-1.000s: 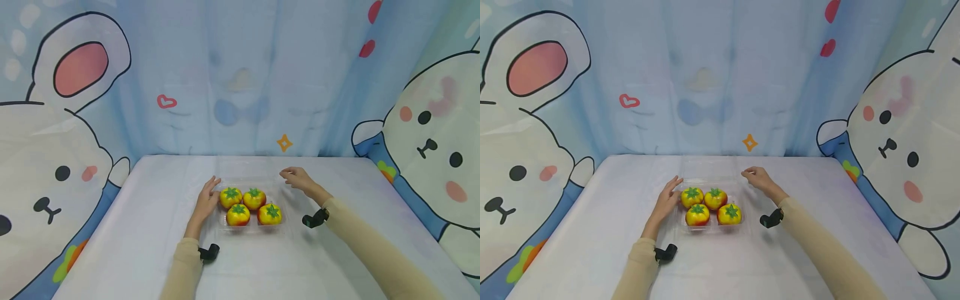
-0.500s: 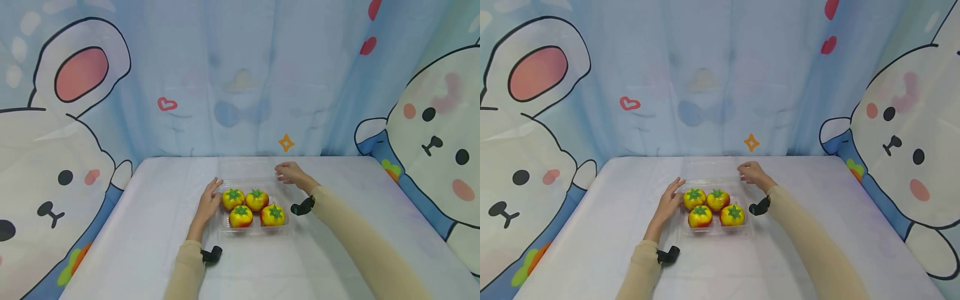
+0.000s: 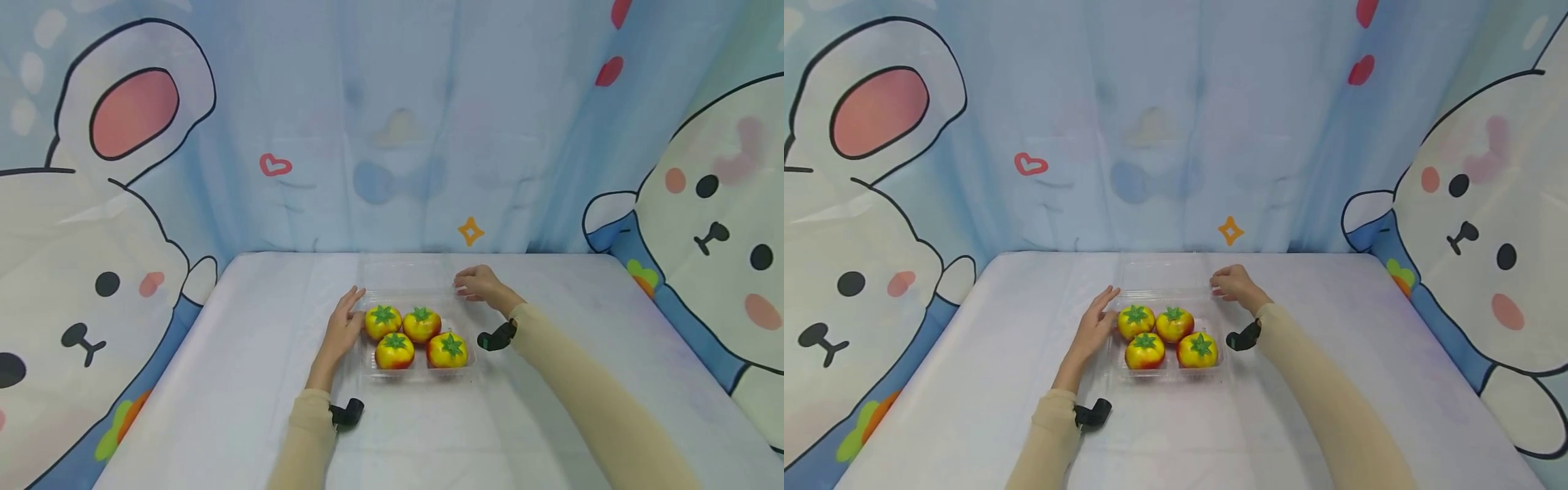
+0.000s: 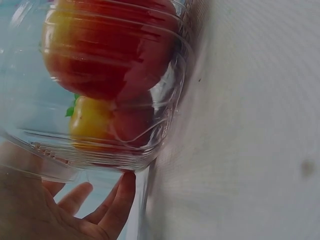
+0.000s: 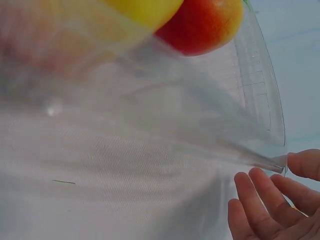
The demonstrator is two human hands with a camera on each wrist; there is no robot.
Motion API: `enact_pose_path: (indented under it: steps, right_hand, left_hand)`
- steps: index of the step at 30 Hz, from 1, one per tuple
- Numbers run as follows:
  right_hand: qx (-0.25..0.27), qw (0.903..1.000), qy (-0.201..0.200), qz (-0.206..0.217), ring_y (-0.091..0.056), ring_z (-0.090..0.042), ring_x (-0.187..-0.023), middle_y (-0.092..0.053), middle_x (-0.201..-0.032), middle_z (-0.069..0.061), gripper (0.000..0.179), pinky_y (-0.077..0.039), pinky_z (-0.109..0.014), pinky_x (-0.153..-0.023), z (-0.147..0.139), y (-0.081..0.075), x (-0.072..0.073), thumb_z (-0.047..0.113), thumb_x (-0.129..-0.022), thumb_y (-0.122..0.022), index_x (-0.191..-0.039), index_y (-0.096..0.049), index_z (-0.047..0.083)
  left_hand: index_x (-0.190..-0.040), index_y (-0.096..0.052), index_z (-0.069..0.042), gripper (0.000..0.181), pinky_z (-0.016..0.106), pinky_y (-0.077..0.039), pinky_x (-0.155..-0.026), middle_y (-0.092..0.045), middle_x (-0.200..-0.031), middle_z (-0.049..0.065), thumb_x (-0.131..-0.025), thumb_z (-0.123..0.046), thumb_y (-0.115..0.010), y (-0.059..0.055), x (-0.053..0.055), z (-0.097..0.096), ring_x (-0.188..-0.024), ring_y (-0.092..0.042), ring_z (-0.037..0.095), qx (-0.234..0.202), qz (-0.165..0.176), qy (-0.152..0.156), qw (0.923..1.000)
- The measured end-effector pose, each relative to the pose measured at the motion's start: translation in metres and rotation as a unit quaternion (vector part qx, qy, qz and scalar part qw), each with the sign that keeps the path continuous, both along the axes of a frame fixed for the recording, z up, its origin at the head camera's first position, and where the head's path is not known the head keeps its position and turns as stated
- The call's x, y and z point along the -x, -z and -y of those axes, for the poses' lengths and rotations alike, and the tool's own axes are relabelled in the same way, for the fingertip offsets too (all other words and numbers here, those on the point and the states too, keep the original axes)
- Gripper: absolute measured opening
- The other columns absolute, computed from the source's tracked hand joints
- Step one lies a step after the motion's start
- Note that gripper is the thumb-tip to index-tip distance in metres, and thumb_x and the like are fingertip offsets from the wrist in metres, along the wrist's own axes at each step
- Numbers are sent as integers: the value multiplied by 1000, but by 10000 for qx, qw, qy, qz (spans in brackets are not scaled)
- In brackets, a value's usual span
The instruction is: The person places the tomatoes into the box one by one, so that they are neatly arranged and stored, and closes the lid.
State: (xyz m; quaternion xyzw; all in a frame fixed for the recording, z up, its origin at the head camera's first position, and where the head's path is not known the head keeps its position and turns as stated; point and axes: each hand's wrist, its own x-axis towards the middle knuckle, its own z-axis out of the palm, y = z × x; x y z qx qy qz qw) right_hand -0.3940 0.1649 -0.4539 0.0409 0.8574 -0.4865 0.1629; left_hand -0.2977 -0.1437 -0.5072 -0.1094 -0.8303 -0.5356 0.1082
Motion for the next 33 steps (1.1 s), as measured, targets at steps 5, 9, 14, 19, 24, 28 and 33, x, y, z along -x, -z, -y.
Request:
enact_pose_path:
  steps: [5, 9, 14, 19, 24, 28, 33]
  right_hand:
    - [137, 9998, 113, -63, -57, -36, -122, -52, -138, -25, 46, -47, -43, -102, -3, -1, -3, 19, -101, -54, -140, -48, -5]
    - [211, 9993, 212, -225, -58, -36, -121, -52, -139, -26, 46, -46, -45, -103, -4, -1, -7, 19, -100, -56, -139, -49, -4]
    - [372, 9977, 376, -413, -58, -36, -120, -54, -139, -24, 46, -46, -45, -104, -7, -4, -11, 19, -98, -60, -139, -51, 0]
    - [479, 9959, 450, -626, -57, -36, -121, -54, -139, -23, 47, -45, -46, -104, -10, -9, -14, 19, -96, -63, -138, -54, 1]
    - [586, 9944, 398, -784, -56, -36, -121, -55, -137, -22, 45, -45, -47, -104, -13, -11, -20, 19, -96, -63, -136, -56, 0]
    - [669, 9921, 389, -992, -57, -35, -120, -58, -135, -22, 44, -46, -47, -103, -17, -9, -24, 18, -96, -64, -135, -57, -1]
    - [685, 9886, 512, -1236, -58, -33, -118, -59, -135, -18, 42, -48, -44, -101, -20, -4, -28, 19, -95, -67, -132, -61, 1]
  left_hand:
    - [-147, -44, -5, 52, 53, -41, -106, -31, -158, 17, -95, -5, -46, -1, -1, -2, -130, -48, 40, 0, 134, -66, 9999]
    - [-149, -41, -5, 54, 53, -43, -104, -32, -158, 16, -95, -6, -46, 1, -4, -2, -121, -54, 40, -12, 194, -92, 9998]
    - [-152, -35, -7, 59, 50, -44, -104, -32, -157, 15, -94, -9, -46, 2, -2, -2, -114, -57, 38, -28, 215, -190, 9996]
    - [-154, -32, -8, 63, 50, -44, -103, -31, -158, 16, -93, -12, -45, 1, -1, -3, -112, -59, 37, -8, 259, -252, 9993]
    - [-152, -34, -5, 63, 52, -41, -107, -32, -157, 18, -91, -10, -45, 1, -1, -3, -117, -56, 40, -3, 143, -287, 9995]
    - [-152, -35, -5, 62, 51, -41, -106, -31, -157, 18, -92, -9, -45, 0, -1, -4, -118, -56, 40, -19, 96, -270, 9996]
    - [-152, -35, -6, 60, 51, -44, -103, -30, -158, 18, -93, -9, -45, -1, -2, -5, -116, -57, 41, -4, 95, -232, 9997]
